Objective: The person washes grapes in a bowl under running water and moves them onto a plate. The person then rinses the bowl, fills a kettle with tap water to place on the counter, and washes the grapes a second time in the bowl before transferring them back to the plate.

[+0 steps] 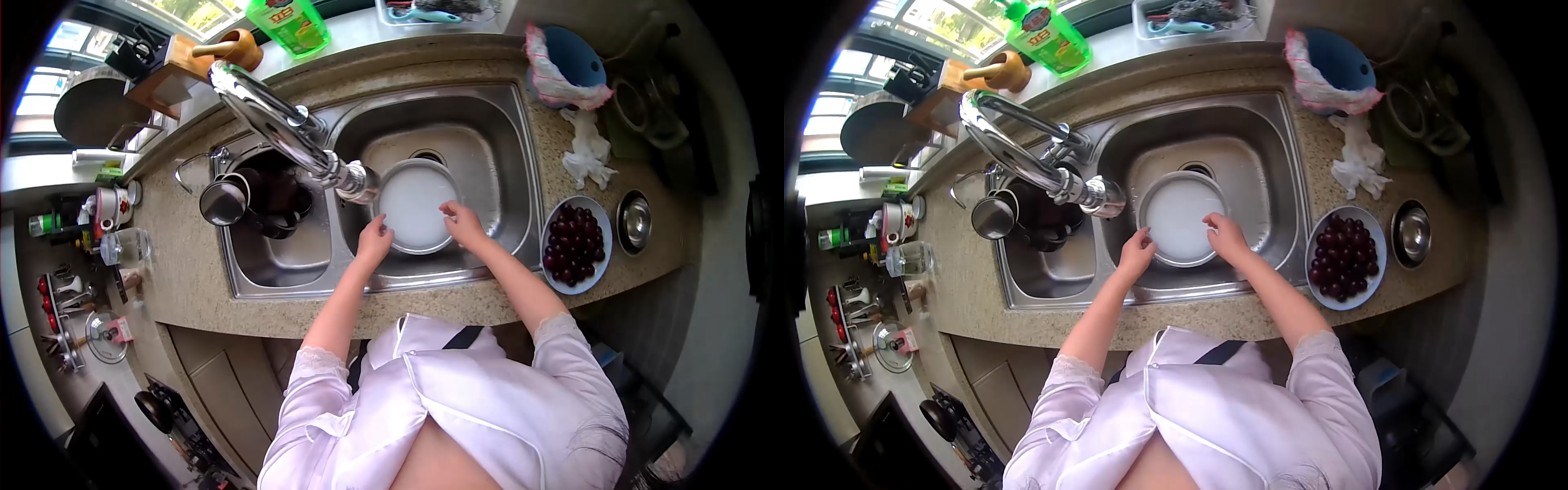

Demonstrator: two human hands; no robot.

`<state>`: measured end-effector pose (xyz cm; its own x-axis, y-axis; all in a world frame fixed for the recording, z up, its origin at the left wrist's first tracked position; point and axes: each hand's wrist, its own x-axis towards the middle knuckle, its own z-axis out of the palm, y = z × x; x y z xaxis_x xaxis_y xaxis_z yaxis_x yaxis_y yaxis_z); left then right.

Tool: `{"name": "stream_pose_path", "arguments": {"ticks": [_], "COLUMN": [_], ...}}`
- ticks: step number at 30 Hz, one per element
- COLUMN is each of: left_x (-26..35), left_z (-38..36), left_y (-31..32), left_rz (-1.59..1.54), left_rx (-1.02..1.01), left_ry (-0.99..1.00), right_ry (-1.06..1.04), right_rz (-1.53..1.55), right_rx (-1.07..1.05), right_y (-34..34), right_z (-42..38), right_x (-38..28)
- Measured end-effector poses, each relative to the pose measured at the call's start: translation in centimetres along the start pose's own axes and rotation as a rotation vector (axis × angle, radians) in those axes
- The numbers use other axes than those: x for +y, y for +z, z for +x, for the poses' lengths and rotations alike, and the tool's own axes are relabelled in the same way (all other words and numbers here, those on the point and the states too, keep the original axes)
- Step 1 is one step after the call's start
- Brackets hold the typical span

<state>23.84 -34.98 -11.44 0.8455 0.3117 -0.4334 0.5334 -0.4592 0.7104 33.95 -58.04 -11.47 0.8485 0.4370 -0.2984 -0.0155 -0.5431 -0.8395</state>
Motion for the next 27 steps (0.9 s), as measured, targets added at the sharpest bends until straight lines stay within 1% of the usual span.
{"name": "stream_pose_path", "arguments": {"ticks": [1, 2, 3, 4, 5, 6, 7, 8, 10, 11, 13, 14, 15, 17, 18, 19, 21, 22, 23, 24, 25, 26, 27], "left_x": [0.1, 0.5, 1.0, 1.0, 1.0, 1.9, 2.3, 1.4, -1.0, -1.3, 1.5, 1.1, 1.2, 1.7, 1.4, 1.3, 1.2, 1.6, 1.8, 1.6, 1.2, 0.6, 0.2], "left_z": [0.3, 0.7, 1.3, 2.2, 3.1, 3.2, 3.1, 3.9, 6.0, 6.0, 8.7, 8.4, 8.4, 8.0, 7.8, 7.6, 7.1, 7.0, 7.1, 7.2, 7.4, 7.1, 7.2], "left_y": [0.1, 0.1, 0.0, -0.1, -0.1, -0.1, -1.0, -0.9, 0.5, 2.0, 2.9, 4.1, 4.4, 4.4, 4.7, 5.1, 5.3, 5.1, 5.2, 5.7, 6.3, 6.8, 7.3], "left_rz": [-0.014, 0.003, 0.021, -0.031, -0.084, -0.201, -0.246, -0.255, 0.118, 0.277, 0.08, 0.086, 0.081, 0.243, 0.32, 0.318, 0.396, 0.427, 0.428, 0.46, 0.491, 0.314, 0.315], "left_rx": [0.005, -0.005, -0.012, -0.081, -0.157, -0.117, -0.152, -0.16, -0.251, -0.05, -0.182, -0.056, -0.072, -0.139, -0.108, -0.119, -0.092, -0.15, -0.155, -0.248, -0.338, -0.281, -0.28], "left_ry": [-0.012, -0.039, -0.066, -0.13, -0.193, -0.15, -0.026, -0.038, -0.146, -0.003, -0.295, -0.161, -0.165, -0.079, 0.017, 0.021, 0.198, 0.157, 0.165, 0.076, -0.016, -0.092, -0.088], "right_ry": [0.017, 0.007, -0.026, -0.057, -0.061, -0.02, 0.027, 0.038, 0.072, 0.079, 0.155, 0.113, 0.129, 0.039, -0.041, -0.028, -0.149, -0.143, -0.069, 0.007, 0.013, 0.087, 0.158], "right_rz": [-0.076, -0.083, -0.186, -0.285, -0.287, -0.315, -0.345, -0.352, -0.506, -0.513, -0.599, -0.716, -0.72, -0.765, -0.792, -0.792, -0.779, -0.778, -0.827, -0.875, -0.877, -0.767, -0.655], "right_rx": [-0.066, -0.088, -0.056, -0.023, -0.044, -0.026, -0.004, -0.015, -0.008, -0.023, -0.113, -0.211, -0.217, -0.419, -0.39, -0.388, -0.297, -0.294, -0.322, -0.35, -0.343, -0.34, -0.338], "right_y": [0.6, 1.1, 1.7, 2.5, 3.4, 4.0, 4.4, 5.0, 6.3, 6.8, 7.8, 7.9, 7.9, 7.5, 7.3, 7.1, 6.7, 6.6, 6.4, 6.0, 5.8, 5.8, 5.8], "right_z": [1.2, 2.4, 3.7, 4.9, 6.0, 7.2, 8.1, 8.7, 9.8, 10.1, 10.0, 9.9, 9.9, 9.5, 8.9, 8.6, 7.9, 7.8, 7.8, 7.6, 7.4, 7.0, 6.6], "right_x": [0.8, 1.4, 2.1, 2.5, 3.0, 3.1, 3.4, 3.8, 2.3, 1.5, 0.0, -0.3, -0.3, -0.1, 0.5, 1.2, 1.7, 1.6, 1.5, 1.1, 0.9, 0.6, 0.3]}}
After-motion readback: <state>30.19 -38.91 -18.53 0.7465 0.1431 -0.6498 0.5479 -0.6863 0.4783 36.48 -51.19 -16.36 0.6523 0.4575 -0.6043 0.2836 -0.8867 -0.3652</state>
